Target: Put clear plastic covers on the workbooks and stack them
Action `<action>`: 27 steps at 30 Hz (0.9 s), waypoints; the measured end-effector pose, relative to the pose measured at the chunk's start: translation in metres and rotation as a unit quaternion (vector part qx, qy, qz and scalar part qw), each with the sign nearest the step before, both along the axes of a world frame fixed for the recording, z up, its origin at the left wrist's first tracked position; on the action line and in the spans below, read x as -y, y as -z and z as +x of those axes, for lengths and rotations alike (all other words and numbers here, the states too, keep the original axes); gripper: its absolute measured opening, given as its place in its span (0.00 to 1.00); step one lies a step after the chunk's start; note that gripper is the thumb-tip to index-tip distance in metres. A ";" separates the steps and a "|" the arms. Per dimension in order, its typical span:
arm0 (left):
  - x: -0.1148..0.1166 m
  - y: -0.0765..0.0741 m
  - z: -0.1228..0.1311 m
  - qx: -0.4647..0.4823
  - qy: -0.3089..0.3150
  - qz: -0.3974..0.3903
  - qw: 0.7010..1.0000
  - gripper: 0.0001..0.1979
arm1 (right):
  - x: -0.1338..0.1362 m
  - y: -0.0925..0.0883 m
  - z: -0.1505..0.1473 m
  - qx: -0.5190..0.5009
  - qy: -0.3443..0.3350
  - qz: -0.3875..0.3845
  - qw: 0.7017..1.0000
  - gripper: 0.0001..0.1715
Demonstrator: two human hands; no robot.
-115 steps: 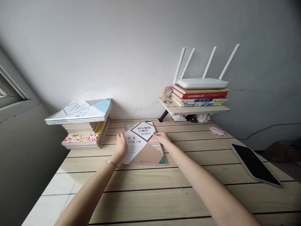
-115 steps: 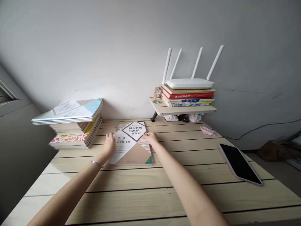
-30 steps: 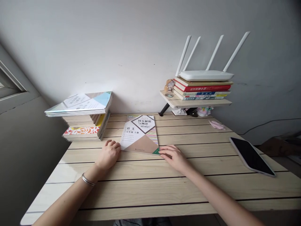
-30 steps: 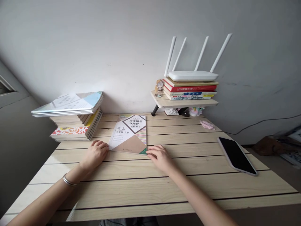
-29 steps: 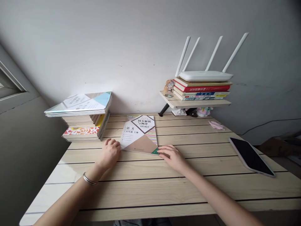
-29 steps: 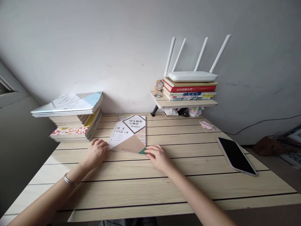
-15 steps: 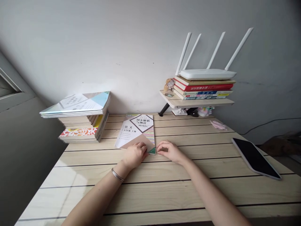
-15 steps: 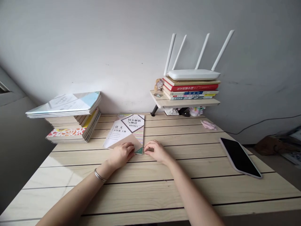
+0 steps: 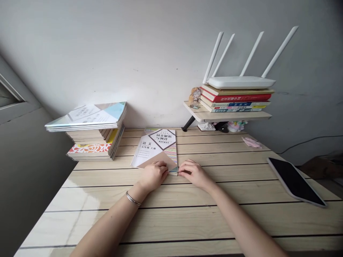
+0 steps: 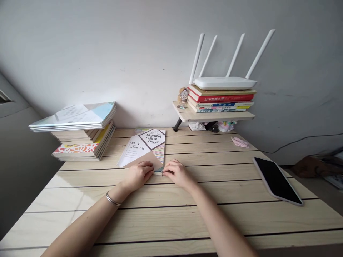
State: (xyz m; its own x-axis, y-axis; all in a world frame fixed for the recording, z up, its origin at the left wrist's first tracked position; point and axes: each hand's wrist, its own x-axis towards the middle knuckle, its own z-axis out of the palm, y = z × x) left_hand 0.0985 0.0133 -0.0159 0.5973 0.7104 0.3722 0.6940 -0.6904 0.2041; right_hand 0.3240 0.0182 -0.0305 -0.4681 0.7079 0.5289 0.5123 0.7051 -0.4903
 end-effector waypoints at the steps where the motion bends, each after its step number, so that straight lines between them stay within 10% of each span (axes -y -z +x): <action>1: 0.000 -0.001 0.001 0.000 0.000 0.000 1.000 0.12 | 0.001 -0.001 0.000 0.000 -0.002 0.007 1.000 0.07; 27: -0.004 0.001 0.007 0.028 -0.023 0.003 0.999 0.14 | 0.009 -0.013 0.002 0.066 -0.001 0.071 0.995 0.16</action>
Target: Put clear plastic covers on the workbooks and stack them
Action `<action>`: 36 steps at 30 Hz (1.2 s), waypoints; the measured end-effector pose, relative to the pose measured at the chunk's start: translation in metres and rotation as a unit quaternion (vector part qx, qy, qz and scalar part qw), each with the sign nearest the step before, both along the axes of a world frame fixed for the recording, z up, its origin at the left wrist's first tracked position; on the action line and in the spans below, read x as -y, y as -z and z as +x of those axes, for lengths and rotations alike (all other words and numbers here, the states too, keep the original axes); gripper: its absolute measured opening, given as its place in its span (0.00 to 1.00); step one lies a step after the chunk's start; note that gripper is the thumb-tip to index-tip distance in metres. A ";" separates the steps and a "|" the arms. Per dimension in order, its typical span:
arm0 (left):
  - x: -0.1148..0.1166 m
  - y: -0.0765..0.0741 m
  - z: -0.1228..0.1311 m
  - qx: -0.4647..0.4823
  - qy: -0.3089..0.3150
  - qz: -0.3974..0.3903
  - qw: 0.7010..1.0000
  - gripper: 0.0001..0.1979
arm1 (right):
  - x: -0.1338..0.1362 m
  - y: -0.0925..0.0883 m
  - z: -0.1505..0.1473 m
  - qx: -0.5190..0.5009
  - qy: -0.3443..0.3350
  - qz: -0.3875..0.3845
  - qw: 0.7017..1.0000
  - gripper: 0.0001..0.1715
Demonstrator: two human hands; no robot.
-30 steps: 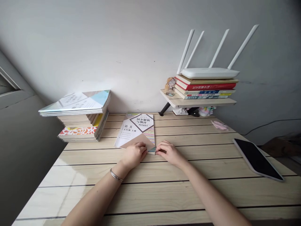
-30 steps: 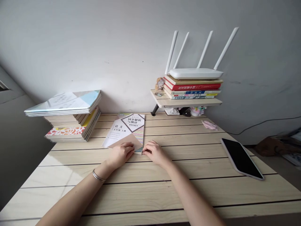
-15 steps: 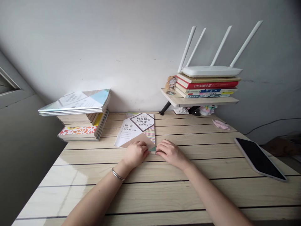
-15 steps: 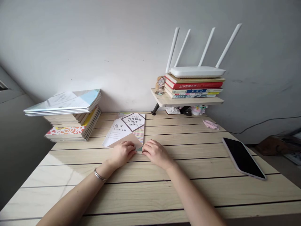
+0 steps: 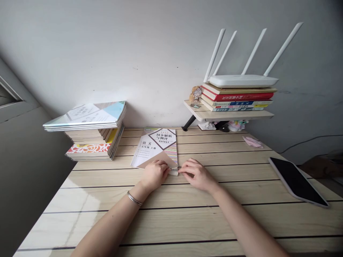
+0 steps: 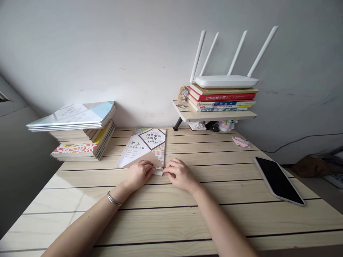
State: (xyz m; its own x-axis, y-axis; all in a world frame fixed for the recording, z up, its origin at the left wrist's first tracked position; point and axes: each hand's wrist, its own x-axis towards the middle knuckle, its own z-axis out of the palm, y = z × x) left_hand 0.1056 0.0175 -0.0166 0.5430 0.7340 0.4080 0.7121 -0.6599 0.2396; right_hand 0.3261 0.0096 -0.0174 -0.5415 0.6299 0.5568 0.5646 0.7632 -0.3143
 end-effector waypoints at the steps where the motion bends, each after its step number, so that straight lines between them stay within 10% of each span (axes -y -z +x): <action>1: 0.000 -0.001 0.000 0.003 0.002 0.001 1.000 0.14 | 0.000 0.001 -0.001 0.002 0.001 0.000 1.000 0.16; 36: -0.002 -0.001 0.001 0.048 0.002 -0.012 0.999 0.12 | -0.003 0.006 -0.003 -0.009 0.012 -0.002 1.000 0.14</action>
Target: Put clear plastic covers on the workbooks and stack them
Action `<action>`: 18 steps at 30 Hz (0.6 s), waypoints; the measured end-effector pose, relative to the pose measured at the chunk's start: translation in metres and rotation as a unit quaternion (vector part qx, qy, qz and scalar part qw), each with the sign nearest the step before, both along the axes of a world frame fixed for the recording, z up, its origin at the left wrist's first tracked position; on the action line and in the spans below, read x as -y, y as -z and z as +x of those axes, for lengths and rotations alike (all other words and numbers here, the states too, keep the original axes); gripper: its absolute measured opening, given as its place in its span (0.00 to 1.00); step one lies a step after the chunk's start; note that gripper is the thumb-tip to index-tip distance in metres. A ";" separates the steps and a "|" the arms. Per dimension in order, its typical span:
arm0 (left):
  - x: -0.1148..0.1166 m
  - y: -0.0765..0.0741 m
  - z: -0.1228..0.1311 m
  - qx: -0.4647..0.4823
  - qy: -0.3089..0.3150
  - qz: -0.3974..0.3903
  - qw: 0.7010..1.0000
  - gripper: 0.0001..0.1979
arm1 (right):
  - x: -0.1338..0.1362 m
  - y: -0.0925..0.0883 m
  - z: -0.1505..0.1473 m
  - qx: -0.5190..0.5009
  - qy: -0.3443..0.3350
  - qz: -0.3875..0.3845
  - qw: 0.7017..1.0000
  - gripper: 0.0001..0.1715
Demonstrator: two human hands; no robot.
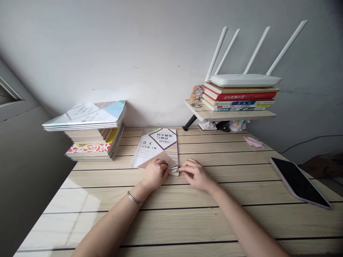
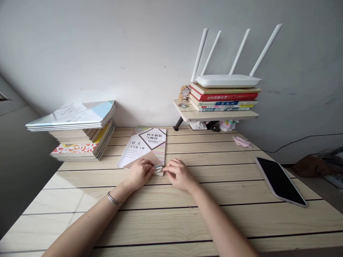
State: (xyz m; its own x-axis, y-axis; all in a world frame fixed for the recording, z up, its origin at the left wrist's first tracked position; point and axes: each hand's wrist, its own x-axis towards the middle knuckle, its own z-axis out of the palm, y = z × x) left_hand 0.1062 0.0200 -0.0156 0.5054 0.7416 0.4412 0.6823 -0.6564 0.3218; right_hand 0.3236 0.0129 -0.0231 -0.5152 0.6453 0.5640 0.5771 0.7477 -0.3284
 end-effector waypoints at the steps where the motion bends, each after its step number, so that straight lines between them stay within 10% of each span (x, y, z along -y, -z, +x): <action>1: 0.001 -0.001 0.000 -0.003 0.002 0.002 1.000 0.13 | 0.000 0.000 0.000 -0.001 -0.002 0.000 1.000 0.14; 18: 0.003 0.001 0.002 -0.048 -0.002 0.022 0.999 0.10 | 0.002 0.003 -0.011 -0.029 0.013 -0.130 0.991 0.14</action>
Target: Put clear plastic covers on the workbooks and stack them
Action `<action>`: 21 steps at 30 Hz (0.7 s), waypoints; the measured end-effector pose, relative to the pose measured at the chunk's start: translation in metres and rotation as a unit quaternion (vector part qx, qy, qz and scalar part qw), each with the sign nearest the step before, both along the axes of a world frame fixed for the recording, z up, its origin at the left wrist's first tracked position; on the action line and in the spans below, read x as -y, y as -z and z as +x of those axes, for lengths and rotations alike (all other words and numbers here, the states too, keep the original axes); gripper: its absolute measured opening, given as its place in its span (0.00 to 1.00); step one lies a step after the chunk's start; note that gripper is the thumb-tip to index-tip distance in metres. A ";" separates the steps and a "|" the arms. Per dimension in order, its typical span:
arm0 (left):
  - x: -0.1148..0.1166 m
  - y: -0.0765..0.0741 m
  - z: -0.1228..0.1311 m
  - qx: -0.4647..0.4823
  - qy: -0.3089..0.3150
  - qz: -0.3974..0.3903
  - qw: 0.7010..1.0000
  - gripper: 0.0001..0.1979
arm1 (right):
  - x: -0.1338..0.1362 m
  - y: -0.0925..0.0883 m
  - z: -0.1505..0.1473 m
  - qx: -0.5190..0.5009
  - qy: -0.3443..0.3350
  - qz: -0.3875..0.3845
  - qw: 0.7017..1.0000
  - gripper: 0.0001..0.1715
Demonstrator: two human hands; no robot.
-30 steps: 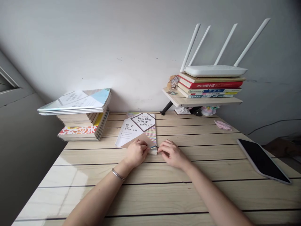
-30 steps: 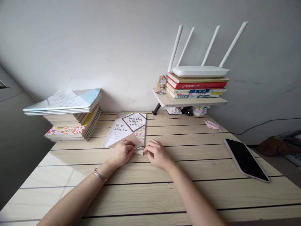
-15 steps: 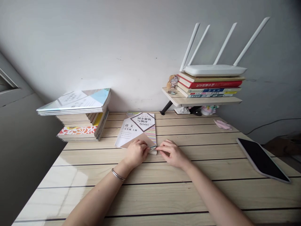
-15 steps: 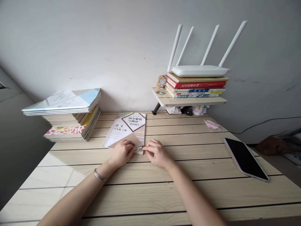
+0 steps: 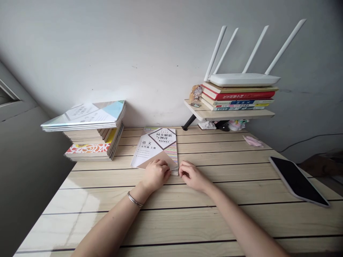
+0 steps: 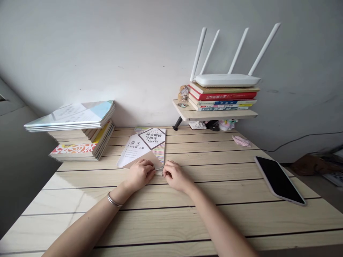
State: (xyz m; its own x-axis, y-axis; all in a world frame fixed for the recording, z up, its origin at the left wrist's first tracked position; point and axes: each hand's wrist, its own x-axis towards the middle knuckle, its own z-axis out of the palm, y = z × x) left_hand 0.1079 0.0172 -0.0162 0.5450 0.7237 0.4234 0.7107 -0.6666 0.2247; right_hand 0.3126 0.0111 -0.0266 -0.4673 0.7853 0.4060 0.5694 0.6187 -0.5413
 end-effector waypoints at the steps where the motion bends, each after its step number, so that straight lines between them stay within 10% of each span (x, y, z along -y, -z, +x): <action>1: 0.000 0.000 0.000 -0.001 0.002 -0.002 1.000 0.10 | 0.000 0.001 0.001 -0.010 0.001 -0.005 1.000 0.15; 21: -0.001 0.002 0.001 -0.006 -0.003 0.006 1.000 0.12 | 0.010 -0.017 0.004 0.177 -0.019 0.177 0.968 0.13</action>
State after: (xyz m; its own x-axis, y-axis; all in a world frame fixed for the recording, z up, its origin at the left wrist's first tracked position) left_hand 0.1090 0.0178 -0.0180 0.5454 0.7225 0.4250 0.7180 -0.6643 0.2079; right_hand 0.3165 0.0012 -0.0097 -0.6522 0.6052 0.4565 0.6531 0.7543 -0.0670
